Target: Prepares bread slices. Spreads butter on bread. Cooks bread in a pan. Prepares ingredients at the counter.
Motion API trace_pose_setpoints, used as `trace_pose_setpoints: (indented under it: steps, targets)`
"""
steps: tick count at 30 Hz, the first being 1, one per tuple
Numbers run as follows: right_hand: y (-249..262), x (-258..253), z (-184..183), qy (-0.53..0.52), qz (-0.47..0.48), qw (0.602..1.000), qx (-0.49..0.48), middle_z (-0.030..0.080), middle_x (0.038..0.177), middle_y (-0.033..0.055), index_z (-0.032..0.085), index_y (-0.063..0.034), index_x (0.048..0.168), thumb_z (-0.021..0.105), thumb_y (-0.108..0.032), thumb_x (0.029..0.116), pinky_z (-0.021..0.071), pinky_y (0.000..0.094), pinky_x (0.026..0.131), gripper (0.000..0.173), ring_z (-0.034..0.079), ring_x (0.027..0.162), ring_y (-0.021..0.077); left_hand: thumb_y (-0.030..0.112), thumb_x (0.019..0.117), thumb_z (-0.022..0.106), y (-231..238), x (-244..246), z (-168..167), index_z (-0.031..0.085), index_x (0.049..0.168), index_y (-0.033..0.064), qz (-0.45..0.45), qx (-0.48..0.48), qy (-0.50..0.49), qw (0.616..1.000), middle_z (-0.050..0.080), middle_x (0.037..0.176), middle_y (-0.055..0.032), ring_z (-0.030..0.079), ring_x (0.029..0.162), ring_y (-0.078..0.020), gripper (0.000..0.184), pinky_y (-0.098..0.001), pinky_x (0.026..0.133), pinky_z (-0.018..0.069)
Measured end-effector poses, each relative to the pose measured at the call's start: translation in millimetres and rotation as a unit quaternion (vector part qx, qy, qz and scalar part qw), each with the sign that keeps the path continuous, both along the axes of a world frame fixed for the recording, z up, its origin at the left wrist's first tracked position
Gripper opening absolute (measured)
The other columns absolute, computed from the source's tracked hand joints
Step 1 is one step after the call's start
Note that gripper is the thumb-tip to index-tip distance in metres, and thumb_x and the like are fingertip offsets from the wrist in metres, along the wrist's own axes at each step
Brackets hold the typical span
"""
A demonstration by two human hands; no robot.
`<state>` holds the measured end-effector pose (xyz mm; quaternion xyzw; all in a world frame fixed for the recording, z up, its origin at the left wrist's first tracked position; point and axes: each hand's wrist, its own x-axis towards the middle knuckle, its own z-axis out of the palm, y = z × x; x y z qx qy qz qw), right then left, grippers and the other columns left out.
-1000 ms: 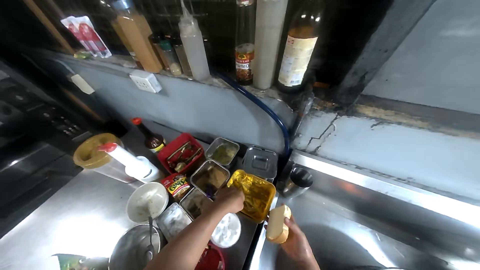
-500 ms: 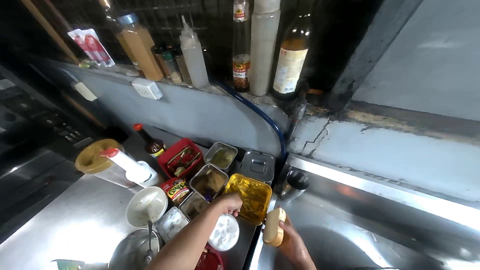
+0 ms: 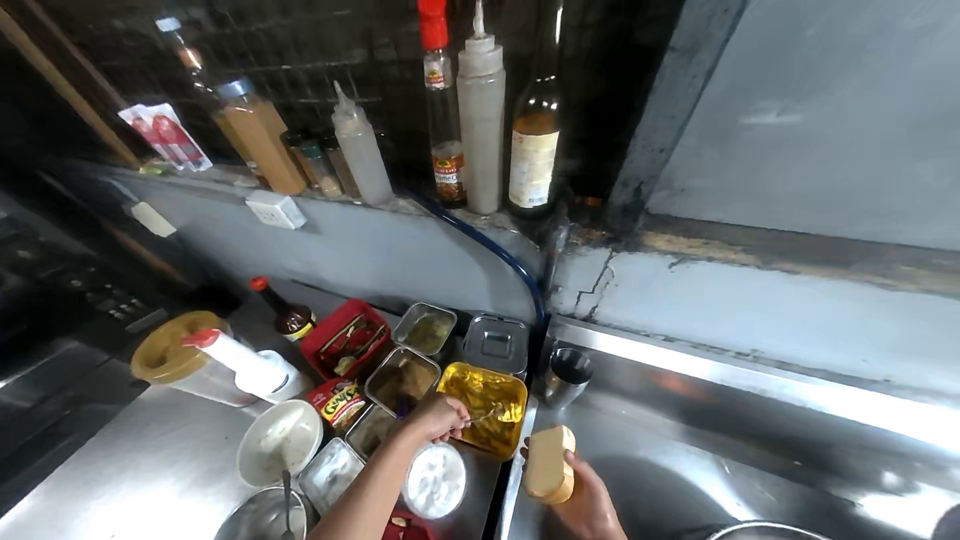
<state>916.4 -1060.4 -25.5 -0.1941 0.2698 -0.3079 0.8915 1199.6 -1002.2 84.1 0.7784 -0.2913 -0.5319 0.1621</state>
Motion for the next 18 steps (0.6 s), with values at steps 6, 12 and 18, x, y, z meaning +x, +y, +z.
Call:
trace_pose_setpoints:
  steps: [6, 12, 18]
  targets:
    - [6, -7, 23, -0.176, -0.075, 0.981, 0.018, 0.067, 0.126, 0.0221, 0.060, -0.0104, 0.136, 0.083, -0.047, 0.0773, 0.0578, 0.0561, 0.094, 0.073, 0.068, 0.113, 0.0360, 0.022, 0.1042, 0.054, 53, -54, 59, 0.073, 0.124, 0.0156, -0.117, -0.108, -0.179, 0.971, 0.074, 0.116, -0.0060, 0.070, 0.107, -0.0196, 0.028, -0.0451, 0.098, 0.0549]
    - [13, -5, 65, -0.181, -0.037, 0.979, -0.088, 0.060, 0.141, 0.0211, 0.043, -0.0199, 0.155, 0.083, -0.049, 0.0778, 0.0566, 0.0525, 0.098, 0.092, 0.063, 0.124, 0.0356, -0.001, 0.0847, 0.064, 110, -136, 55, 0.080, 0.106, 0.0144, -0.093, -0.356, -0.474, 0.800, 0.076, 0.096, -0.0057, 0.073, 0.087, -0.0265, 0.031, -0.0453, 0.072, 0.0619]
    - [20, -13, 94, -0.147, -0.006, 0.977, -0.153, 0.054, 0.146, 0.0246, 0.027, -0.0208, 0.161, 0.086, -0.047, 0.0766, 0.0550, 0.0552, 0.101, 0.106, 0.059, 0.128, 0.0405, 0.000, 0.0896, 0.060, 140, -170, 53, 0.080, 0.109, 0.0115, -0.040, -0.433, -0.446, 0.782, 0.076, 0.094, -0.0057, 0.072, 0.087, -0.0221, 0.030, -0.0365, 0.076, 0.0613]
